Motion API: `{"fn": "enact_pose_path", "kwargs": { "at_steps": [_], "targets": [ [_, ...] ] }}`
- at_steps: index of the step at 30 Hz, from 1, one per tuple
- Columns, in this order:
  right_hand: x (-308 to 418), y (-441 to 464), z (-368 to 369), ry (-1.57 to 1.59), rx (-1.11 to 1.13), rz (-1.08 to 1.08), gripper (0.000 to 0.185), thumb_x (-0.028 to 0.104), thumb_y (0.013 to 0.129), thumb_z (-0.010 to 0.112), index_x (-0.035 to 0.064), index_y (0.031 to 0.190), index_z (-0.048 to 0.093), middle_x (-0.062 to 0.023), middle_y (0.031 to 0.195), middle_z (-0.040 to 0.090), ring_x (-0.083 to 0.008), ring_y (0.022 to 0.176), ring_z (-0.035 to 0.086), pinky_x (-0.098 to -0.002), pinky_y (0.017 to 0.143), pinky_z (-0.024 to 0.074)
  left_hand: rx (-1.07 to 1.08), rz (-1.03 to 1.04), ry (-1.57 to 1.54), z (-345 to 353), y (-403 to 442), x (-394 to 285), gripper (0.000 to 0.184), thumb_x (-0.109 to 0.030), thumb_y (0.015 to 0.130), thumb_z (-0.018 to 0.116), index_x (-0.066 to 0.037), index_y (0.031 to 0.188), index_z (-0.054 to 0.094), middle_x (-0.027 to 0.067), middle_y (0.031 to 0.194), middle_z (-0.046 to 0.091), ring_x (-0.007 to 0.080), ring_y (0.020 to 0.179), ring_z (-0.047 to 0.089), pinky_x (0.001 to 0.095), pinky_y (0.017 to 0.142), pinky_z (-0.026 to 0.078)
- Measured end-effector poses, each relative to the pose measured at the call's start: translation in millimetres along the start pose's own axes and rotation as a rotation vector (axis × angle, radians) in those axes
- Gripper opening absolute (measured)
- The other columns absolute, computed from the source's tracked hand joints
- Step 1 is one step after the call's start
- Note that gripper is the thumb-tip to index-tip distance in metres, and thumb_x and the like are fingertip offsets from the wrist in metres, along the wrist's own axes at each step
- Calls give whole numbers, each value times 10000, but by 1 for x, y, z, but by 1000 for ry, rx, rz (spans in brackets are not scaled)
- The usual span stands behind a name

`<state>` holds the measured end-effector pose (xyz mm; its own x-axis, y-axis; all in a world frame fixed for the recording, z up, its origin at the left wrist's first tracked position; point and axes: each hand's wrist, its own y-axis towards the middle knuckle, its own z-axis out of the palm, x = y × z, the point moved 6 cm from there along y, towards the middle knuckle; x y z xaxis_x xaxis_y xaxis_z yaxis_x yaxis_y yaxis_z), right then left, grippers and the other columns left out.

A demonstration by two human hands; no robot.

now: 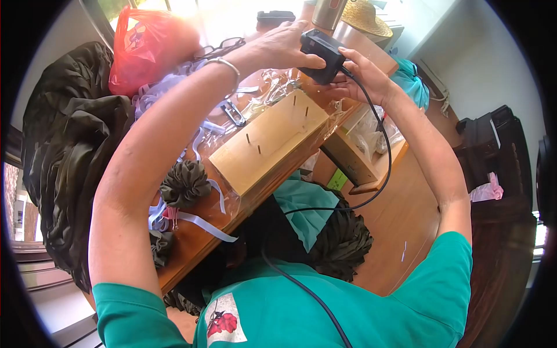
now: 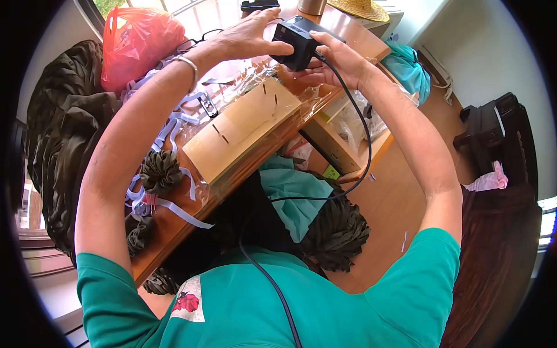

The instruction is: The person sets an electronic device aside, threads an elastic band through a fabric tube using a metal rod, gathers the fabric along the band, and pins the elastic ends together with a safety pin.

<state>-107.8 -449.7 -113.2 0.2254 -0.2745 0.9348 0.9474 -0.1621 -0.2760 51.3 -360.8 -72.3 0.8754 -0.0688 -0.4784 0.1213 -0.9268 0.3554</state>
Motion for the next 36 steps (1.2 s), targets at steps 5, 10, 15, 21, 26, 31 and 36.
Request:
{"fn": "enact_pose_path", "kwargs": {
  "at_steps": [5, 10, 15, 21, 26, 31, 36],
  "targets": [
    [-3, 6, 2, 48, -20, -17, 623, 453, 1046, 363, -81, 1334, 506, -257, 1169, 676, -297, 1048, 712, -366, 925, 605, 12, -17, -24, 12, 3, -8, 1029, -635, 605, 791, 73, 1312, 551, 299, 1220, 600, 373, 1152, 624, 397, 920, 530],
    [-7, 9, 0, 75, -50, -33, 603, 436, 1051, 340, -82, 1319, 494, -256, 1174, 666, -309, 1054, 707, -377, 915, 611, 4, 33, 41, 23, 10, -11, 1087, -597, 677, 780, 47, 1471, 412, 342, 1253, 598, 384, 1138, 656, 385, 979, 522],
    [-9, 10, -6, 81, -79, -29, 571, 422, 1056, 372, -80, 1300, 493, -242, 1147, 666, -319, 1039, 710, -389, 904, 618, -3, 17, 8, 20, 9, -23, 1034, -535, 625, 787, 100, 1369, 454, 280, 1095, 677, 369, 1033, 685, 393, 890, 540],
    [-6, -2, -15, -139, -224, -44, 593, 497, 1058, 407, -34, 1301, 511, -174, 1132, 667, -285, 969, 730, -354, 794, 629, 104, -29, 133, 26, 18, -24, 1065, -509, 629, 774, 109, 1412, 398, 299, 1150, 667, 375, 1069, 684, 398, 896, 546],
    [-4, -13, -26, -215, -288, 37, 551, 475, 1059, 445, 10, 1352, 494, -135, 1228, 613, -248, 958, 710, -342, 776, 604, 269, -127, 232, 43, 35, -19, 1164, -543, 617, 771, 106, 1473, 324, 295, 1196, 662, 376, 1108, 676, 385, 917, 543],
    [-2, -21, -37, -438, -358, -39, 562, 473, 1049, 485, 17, 1377, 508, -127, 1242, 606, -221, 973, 695, -329, 822, 582, 316, -185, 279, 61, 54, -9, 1241, -565, 606, 784, 108, 1509, 261, 277, 1237, 658, 379, 1138, 664, 379, 945, 534],
    [-2, -31, -32, -686, -433, -99, 506, 384, 1029, 566, 53, 1408, 509, -117, 1221, 626, -172, 981, 684, -311, 836, 573, 229, -120, 296, 60, 68, -2, 1274, -576, 590, 815, 112, 1506, 258, 272, 1260, 651, 351, 1183, 649, 363, 975, 522]
  ]
}}
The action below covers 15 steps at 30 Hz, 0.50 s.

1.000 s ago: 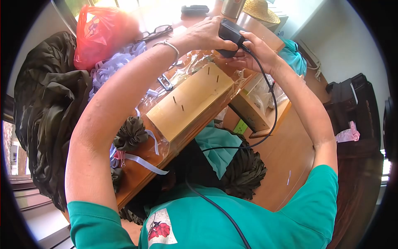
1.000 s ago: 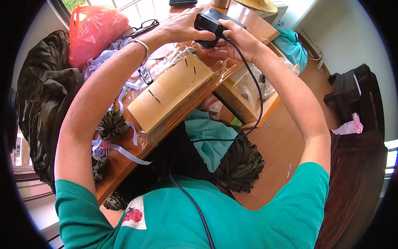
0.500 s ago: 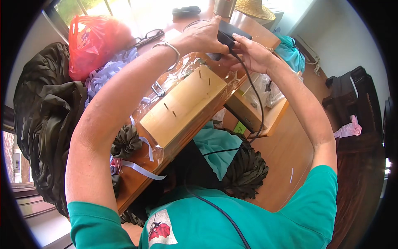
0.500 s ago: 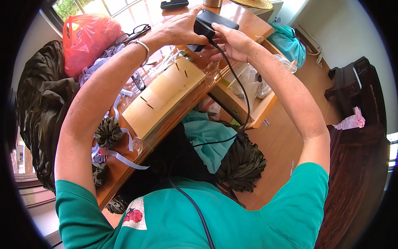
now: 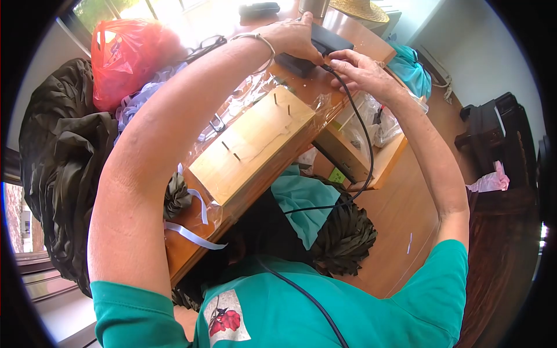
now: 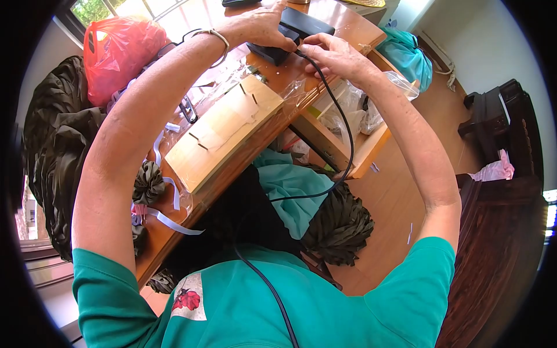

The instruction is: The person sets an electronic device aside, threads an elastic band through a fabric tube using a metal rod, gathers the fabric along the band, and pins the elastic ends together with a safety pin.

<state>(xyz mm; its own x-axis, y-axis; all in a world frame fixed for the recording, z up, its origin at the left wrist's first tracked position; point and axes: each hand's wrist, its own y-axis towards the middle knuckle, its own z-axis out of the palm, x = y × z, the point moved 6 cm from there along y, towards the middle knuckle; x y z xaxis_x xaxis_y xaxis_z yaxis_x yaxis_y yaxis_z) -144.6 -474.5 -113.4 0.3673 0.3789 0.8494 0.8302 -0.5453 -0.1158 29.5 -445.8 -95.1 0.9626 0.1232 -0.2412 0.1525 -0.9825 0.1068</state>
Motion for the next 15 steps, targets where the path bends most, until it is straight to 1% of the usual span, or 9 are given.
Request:
{"fn": "enact_pose_path", "kwargs": {
  "at_steps": [3, 4, 5, 7, 8, 10, 11, 14, 15],
  "targets": [
    [6, 0, 0, -145, 31, -69, 462, 285, 1002, 612, 47, 1390, 535, -107, 1152, 669, -151, 993, 688, -307, 845, 576, -6, 11, 19, -2, -1, -2, 1267, -591, 603, 826, 115, 1495, 268, 260, 1255, 658, 326, 1193, 648, 359, 985, 518],
    [6, 2, 0, -199, -43, -115, 411, 185, 950, 647, 46, 1333, 594, -100, 1089, 713, -161, 996, 702, -317, 862, 576, -9, 9, 33, -7, -5, -5, 1260, -597, 612, 823, 116, 1492, 272, 254, 1253, 661, 322, 1194, 648, 359, 986, 517],
    [9, 5, 2, -279, -81, -166, 398, 165, 934, 650, 49, 1312, 609, -110, 1093, 718, -176, 993, 707, -324, 869, 575, -11, 7, 47, -13, -9, -9, 1253, -604, 621, 820, 117, 1489, 277, 249, 1252, 664, 319, 1196, 648, 359, 988, 516],
    [14, 10, 4, -440, -156, -267, 376, 125, 902, 658, 53, 1271, 639, -128, 1101, 728, -205, 987, 717, -338, 884, 573, 95, 17, 69, -35, -31, -20, 1073, -611, 791, 680, 135, 1465, 305, 283, 1288, 625, 371, 1191, 631, 386, 983, 520],
    [15, 15, 5, -482, -203, -341, 354, 109, 890, 643, 54, 1240, 650, -149, 1086, 724, -243, 981, 715, -359, 884, 570, 148, 21, 78, -43, -42, -25, 996, -615, 876, 609, 143, 1453, 319, 301, 1306, 606, 397, 1189, 623, 399, 981, 522],
    [14, 27, 9, -561, -299, -490, 317, 76, 866, 612, 58, 1178, 672, -189, 1054, 717, -320, 970, 710, -403, 885, 565, 41, -50, 70, -22, -14, -3, 1175, -628, 707, 752, 114, 1487, 280, 262, 1301, 630, 345, 1206, 632, 388, 985, 518],
    [14, 32, 10, -580, -320, -504, 303, 72, 869, 607, 57, 1165, 674, -192, 1059, 713, -338, 981, 701, -414, 891, 561, -14, -87, 67, -20, -11, 3, 1277, -634, 623, 824, 100, 1504, 260, 243, 1299, 642, 320, 1215, 637, 382, 987, 516],
    [14, 46, 13, -657, -366, -553, 265, 69, 882, 596, 55, 1134, 678, -193, 1065, 704, -375, 1002, 683, -443, 898, 553, -135, -119, -8, -22, -18, 15, 1055, -563, 743, 788, 26, 1502, 353, 232, 1282, 647, 326, 1198, 642, 391, 971, 518],
    [12, 52, 12, -697, -374, -571, 256, 73, 888, 596, 56, 1129, 678, -189, 1062, 702, -375, 1001, 681, -450, 892, 553, -114, -117, -18, -25, -19, 18, 1035, -571, 781, 726, 72, 1489, 330, 268, 1261, 641, 351, 1190, 637, 397, 972, 515]
  ]
}}
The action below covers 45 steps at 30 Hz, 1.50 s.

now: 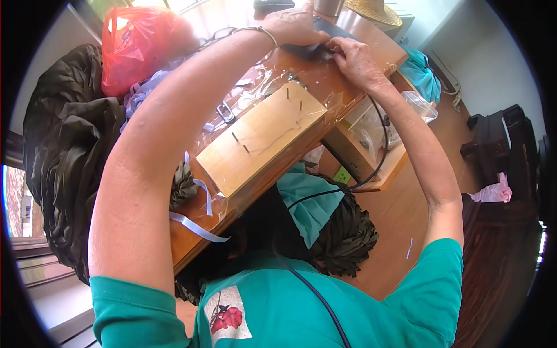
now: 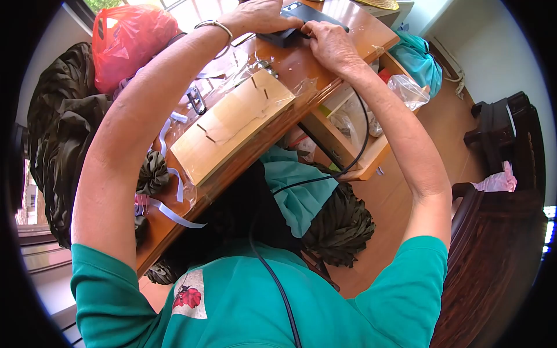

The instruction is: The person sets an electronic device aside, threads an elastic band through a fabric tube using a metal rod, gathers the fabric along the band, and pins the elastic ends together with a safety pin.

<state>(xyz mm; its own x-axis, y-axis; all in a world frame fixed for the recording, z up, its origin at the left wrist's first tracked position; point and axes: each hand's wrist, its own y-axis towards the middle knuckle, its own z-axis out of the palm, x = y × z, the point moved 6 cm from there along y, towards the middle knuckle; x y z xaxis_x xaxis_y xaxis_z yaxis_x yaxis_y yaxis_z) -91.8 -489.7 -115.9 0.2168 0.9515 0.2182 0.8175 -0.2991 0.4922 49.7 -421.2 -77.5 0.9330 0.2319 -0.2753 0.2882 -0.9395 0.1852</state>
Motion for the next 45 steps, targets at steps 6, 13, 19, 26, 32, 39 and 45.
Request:
{"fn": "enact_pose_path", "kwargs": {
  "at_steps": [6, 13, 19, 26, 32, 39, 45],
  "targets": [
    [-6, 11, 14, -185, -27, -68, 235, 130, 939, 568, 102, 1142, 682, -162, 1067, 692, -367, 1006, 678, -473, 846, 559, -29, 58, -71, -56, -34, 29, 1044, -638, 878, 550, 145, 1503, 254, 366, 1354, 541, 409, 1302, 538, 404, 1083, 424],
    [27, -16, -27, -191, -21, -147, 308, 106, 925, 623, 61, 1228, 645, -185, 1135, 669, -383, 1028, 655, -454, 894, 532, 265, 72, -205, -165, -202, 13, 913, -542, 947, 559, 143, 1489, 293, 359, 1425, 478, 398, 1346, 495, 402, 1124, 395],
    [81, -83, -88, -220, 51, -102, 304, 70, 915, 646, 43, 1217, 622, -181, 1120, 646, -383, 1047, 623, -449, 871, 508, 329, 120, -434, -152, -369, -17, 731, -132, 781, 769, -9, 1446, 490, 180, 1365, 608, 286, 1058, 672, 416, 973, 512],
    [125, -163, -115, -345, 333, -24, 114, 93, 883, 677, 53, 986, 649, -139, 944, 647, -350, 917, 650, -440, 780, 530, 527, 224, -866, -97, -475, -90, 616, -251, 968, 642, 12, 1480, 423, 204, 1209, 605, 313, 972, 658, 386, 746, 590],
    [208, -273, -71, 52, 1287, -141, 159, 217, 886, 655, 71, 926, 702, -130, 901, 688, -341, 851, 680, -436, 758, 562, 443, 477, -1066, -61, -468, -119, 511, -193, 972, 618, -41, 1447, 502, 154, 1114, 562, 288, 895, 620, 380, 705, 566],
    [293, -329, -13, 699, 1214, -267, 650, 191, 947, 551, 92, 1544, 314, -146, 856, 649, -337, 779, 672, -449, 631, 532, 413, 639, -1013, -49, -454, -150, 435, -175, 910, 666, -61, 1312, 547, 150, 1187, 561, 335, 932, 631, 409, 725, 567],
    [322, -306, 23, 667, 1121, -314, 791, 118, 938, 566, 58, 1591, 123, -117, 774, 623, -304, 603, 611, -423, 550, 498, 214, 795, -782, -41, -445, -184, 242, -147, 788, 635, 4, 954, 545, 121, 865, 526, 258, 744, 598, 436, 606, 501]
  ]
}}
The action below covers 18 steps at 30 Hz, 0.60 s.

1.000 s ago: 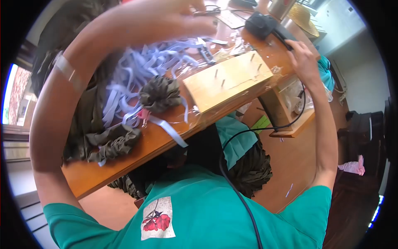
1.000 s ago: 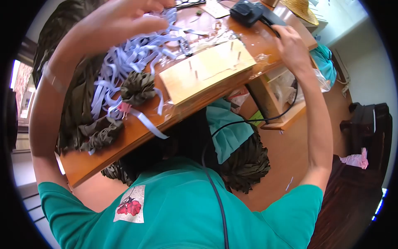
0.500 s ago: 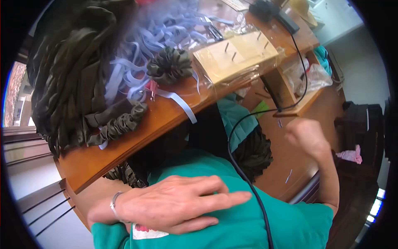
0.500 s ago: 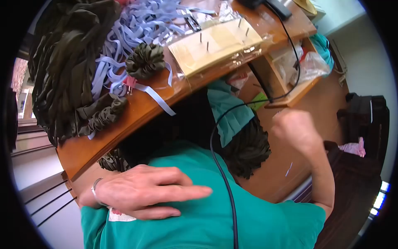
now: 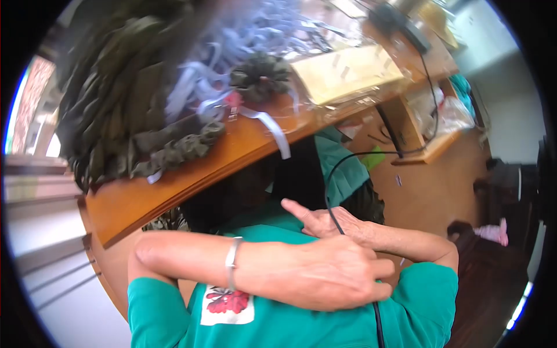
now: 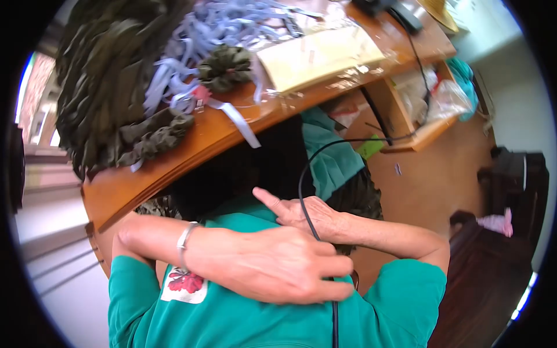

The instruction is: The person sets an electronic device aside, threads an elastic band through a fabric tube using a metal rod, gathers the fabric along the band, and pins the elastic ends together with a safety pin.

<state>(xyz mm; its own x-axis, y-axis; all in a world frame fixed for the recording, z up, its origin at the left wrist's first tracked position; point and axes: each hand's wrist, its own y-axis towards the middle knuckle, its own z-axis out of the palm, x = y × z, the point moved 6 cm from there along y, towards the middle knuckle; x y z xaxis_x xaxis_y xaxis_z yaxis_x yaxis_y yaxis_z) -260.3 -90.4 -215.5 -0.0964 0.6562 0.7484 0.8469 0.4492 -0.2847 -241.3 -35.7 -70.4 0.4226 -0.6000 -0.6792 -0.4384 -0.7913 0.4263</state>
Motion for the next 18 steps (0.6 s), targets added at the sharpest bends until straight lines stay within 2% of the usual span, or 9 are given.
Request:
{"fn": "enact_pose_path", "kwargs": {
  "at_steps": [2, 3, 4, 7, 9, 11, 13, 16, 18],
  "targets": [
    [0, 13, -12, 240, -117, 8, 852, 28, 884, 624, 39, 1581, 134, -103, 790, 613, -254, 619, 619, -363, 588, 523, -20, 3, 48, 2, 9, -3, 192, -136, 789, 633, 9, 878, 543, 125, 858, 530, 256, 728, 601, 419, 594, 497],
    [3, 17, -22, 284, -301, -83, 807, 14, 911, 599, 41, 1578, 146, -87, 852, 630, -177, 667, 634, -317, 653, 540, -28, 11, 69, 4, 15, -4, 175, -130, 790, 632, 11, 840, 542, 126, 854, 532, 256, 720, 603, 411, 588, 495],
    [4, 23, -30, 414, -372, -62, 783, 19, 926, 587, 39, 1575, 151, -92, 910, 639, -153, 691, 633, -302, 669, 540, -140, 29, 68, 4, 19, -3, 168, -124, 799, 619, 15, 771, 529, 130, 853, 528, 249, 682, 603, 404, 559, 483],
    [12, 40, -43, 801, -504, -61, 633, 74, 1003, 519, 11, 1545, 197, -120, 1071, 612, -116, 762, 616, -262, 728, 529, -203, 9, 70, -3, 40, -3, 159, -111, 814, 602, 22, 774, 525, 134, 847, 519, 246, 622, 592, 397, 551, 477],
    [15, 62, -33, 1000, -511, -41, 534, 85, 1023, 499, -4, 1496, 268, -101, 1042, 607, -104, 768, 596, -250, 745, 514, -284, 44, 82, -1, 56, 5, 149, -108, 804, 609, 19, 759, 547, 139, 824, 555, 241, 585, 607, 378, 513, 482],
    [24, 82, -26, 1107, -492, -91, 290, 115, 1039, 510, -3, 1301, 467, -63, 957, 611, -85, 745, 571, -235, 706, 490, -334, 79, 190, 5, 74, 15, 159, -136, 755, 652, 15, 754, 602, 138, 821, 598, 267, 611, 644, 391, 513, 501],
    [28, 90, -28, 1053, -472, -75, 168, 130, 1031, 530, 5, 1125, 589, -37, 826, 621, -71, 690, 568, -241, 636, 481, -353, 81, 248, 11, 80, 17, 169, -142, 730, 672, 19, 760, 634, 141, 819, 619, 289, 643, 668, 402, 531, 519],
    [47, 77, -61, 657, -622, -291, 157, 104, 978, 594, 16, 871, 667, -35, 719, 633, -49, 607, 570, -244, 536, 446, -302, 44, 208, 13, 81, 18, 171, -127, 740, 663, 33, 797, 646, 157, 839, 617, 318, 695, 681, 417, 585, 541],
    [53, 70, -85, 588, -735, -400, 162, 92, 979, 589, 2, 868, 666, -41, 723, 634, -66, 598, 567, -234, 534, 442, -204, 40, 84, 16, 80, 20, 179, -124, 762, 650, 37, 841, 654, 178, 881, 617, 336, 722, 683, 428, 620, 552]
  ]
}}
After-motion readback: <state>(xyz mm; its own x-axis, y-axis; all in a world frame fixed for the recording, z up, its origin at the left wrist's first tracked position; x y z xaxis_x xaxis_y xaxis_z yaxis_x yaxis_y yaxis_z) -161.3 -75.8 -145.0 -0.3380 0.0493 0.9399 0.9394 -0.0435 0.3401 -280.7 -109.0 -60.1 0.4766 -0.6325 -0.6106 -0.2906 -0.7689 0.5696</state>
